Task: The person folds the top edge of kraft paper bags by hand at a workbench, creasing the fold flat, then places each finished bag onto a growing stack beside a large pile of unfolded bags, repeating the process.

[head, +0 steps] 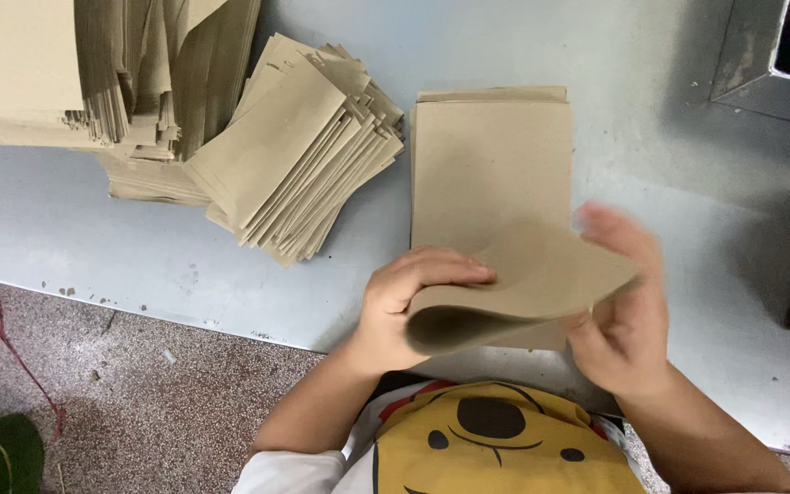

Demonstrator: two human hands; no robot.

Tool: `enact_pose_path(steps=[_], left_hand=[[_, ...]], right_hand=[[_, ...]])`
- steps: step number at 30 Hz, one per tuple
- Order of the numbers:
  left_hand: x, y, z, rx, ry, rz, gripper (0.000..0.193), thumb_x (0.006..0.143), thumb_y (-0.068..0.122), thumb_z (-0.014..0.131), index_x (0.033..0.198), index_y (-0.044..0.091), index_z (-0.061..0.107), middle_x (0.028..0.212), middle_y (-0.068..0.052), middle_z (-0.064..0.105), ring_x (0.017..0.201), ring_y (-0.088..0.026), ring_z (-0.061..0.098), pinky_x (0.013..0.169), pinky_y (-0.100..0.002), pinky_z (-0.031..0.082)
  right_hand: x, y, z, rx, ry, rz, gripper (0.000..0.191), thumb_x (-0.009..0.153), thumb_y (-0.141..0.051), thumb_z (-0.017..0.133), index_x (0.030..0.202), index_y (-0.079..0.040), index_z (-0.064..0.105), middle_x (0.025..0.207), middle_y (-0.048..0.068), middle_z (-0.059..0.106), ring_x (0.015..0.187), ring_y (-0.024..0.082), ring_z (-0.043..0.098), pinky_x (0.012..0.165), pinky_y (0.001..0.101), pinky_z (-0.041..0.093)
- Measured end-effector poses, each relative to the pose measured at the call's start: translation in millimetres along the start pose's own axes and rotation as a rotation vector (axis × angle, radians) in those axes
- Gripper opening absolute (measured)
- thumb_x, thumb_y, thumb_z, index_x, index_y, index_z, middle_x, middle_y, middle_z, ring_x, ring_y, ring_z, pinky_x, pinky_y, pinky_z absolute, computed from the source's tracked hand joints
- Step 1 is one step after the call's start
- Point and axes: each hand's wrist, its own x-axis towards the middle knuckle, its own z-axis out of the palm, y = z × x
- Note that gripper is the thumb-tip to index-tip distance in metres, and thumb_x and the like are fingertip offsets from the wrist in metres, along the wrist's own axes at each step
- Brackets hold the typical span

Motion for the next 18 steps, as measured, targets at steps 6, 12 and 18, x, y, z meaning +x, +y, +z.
enact_pose_path(steps=[6, 12, 18], left_hand=[[10, -6, 14, 0.004, 0.115, -0.080, 0.036, 0.087, 0.006, 0.088, 0.118, 0.006, 0.069, 0.111, -0.009, 0.075, 0.104, -0.020, 0.074, 0.093, -0.031, 0.059], [-8, -14, 14, -0.140, 0.149, -0.227, 0.038, 0.089, 0.007, 0.082, 0.122, -0.002, 0.066, 0.106, -0.005, 0.073, 0.095, -0.009, 0.067, 0.086, -0.025, 0.056], [-7, 5, 13, -0.246, 0.326, -0.393, 0.018, 0.102, 0.009, 0.073, 0.115, -0.002, 0.069, 0.092, 0.002, 0.070, 0.078, -0.004, 0.057, 0.069, -0.022, 0.047]], right_hand=[[-5, 14, 12, 0.370, -0.053, 0.192, 0.045, 0.109, -0.001, 0.044, 0.153, -0.005, 0.032, 0.140, 0.013, 0.057, 0.132, 0.022, 0.056, 0.117, 0.0388, 0.041], [-20, 29, 18, 0.335, -0.003, 0.315, 0.025, 0.114, -0.011, 0.048, 0.138, -0.002, 0.049, 0.130, 0.010, 0.063, 0.120, 0.014, 0.057, 0.108, 0.0309, 0.046], [12, 2, 4, -0.034, -0.017, 0.291, 0.037, 0.104, -0.012, 0.058, 0.137, 0.002, 0.048, 0.124, 0.013, 0.062, 0.114, 0.017, 0.058, 0.099, 0.0322, 0.048]])
